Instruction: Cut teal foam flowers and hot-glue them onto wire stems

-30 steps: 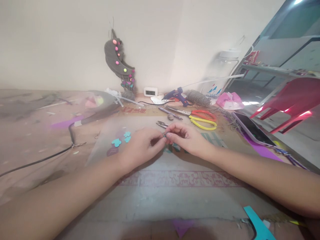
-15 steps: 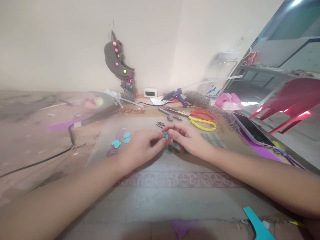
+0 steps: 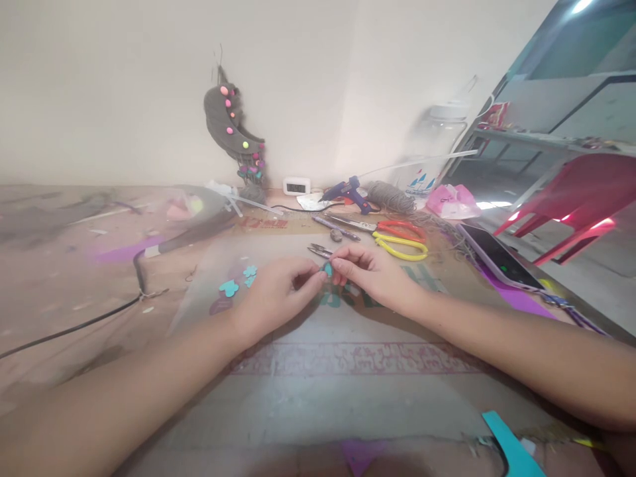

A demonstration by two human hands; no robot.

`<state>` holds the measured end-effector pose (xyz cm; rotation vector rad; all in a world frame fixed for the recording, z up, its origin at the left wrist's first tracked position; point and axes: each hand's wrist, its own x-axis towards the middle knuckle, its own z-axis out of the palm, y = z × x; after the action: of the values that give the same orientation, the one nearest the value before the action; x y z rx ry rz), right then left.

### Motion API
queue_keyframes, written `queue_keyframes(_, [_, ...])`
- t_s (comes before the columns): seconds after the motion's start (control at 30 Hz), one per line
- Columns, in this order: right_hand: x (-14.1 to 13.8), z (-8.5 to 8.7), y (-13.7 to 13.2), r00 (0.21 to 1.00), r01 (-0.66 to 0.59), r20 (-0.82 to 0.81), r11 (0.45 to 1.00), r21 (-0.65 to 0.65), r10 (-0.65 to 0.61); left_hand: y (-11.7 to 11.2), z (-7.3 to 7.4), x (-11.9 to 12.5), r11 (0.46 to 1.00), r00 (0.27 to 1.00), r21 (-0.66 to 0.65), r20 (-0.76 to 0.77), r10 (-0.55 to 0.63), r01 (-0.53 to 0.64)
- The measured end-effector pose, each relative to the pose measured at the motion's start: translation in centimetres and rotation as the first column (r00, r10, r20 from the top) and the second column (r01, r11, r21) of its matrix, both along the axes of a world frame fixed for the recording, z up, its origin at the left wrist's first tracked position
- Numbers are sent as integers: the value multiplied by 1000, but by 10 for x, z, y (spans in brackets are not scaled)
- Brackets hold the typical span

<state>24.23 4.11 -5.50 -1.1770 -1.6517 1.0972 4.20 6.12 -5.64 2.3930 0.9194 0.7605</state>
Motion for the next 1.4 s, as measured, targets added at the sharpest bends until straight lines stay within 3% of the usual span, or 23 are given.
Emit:
queue_keyframes(0.13, [0,-1,1,999,-33,5,999,-21,33,1,0,-1,1000,1000,-11,27,-1,2])
queue_keyframes(0.3, [1,-1,2,1000,-7,0,999,43,7,3,-2,-3,997,992,-12,100,-79,80])
queue_keyframes(0.47, [2,-5,2,997,-7,72,999,34,4,5,-5,-4,1000,976,-8,218,29,-27])
queue_keyframes(0.67, [-1,-3,0,992,-34,123,997,64,26,3,-2,-1,999,987,10,153,38,-40])
queue_keyframes(0.9, [0,-3,0,994,7,107,998,67,-14,2,5,-1,983,978,-141,151,140,-119])
queue_keyframes(1.17, [-1,-2,0,992,18,124,996,82,-28,5,-1,-2,990,988,-142,150,48,-27])
queue_keyframes(1.4, [-2,-2,-3,990,7,138,999,49,-14,4,-2,-3,978,959,-101,203,198,-181])
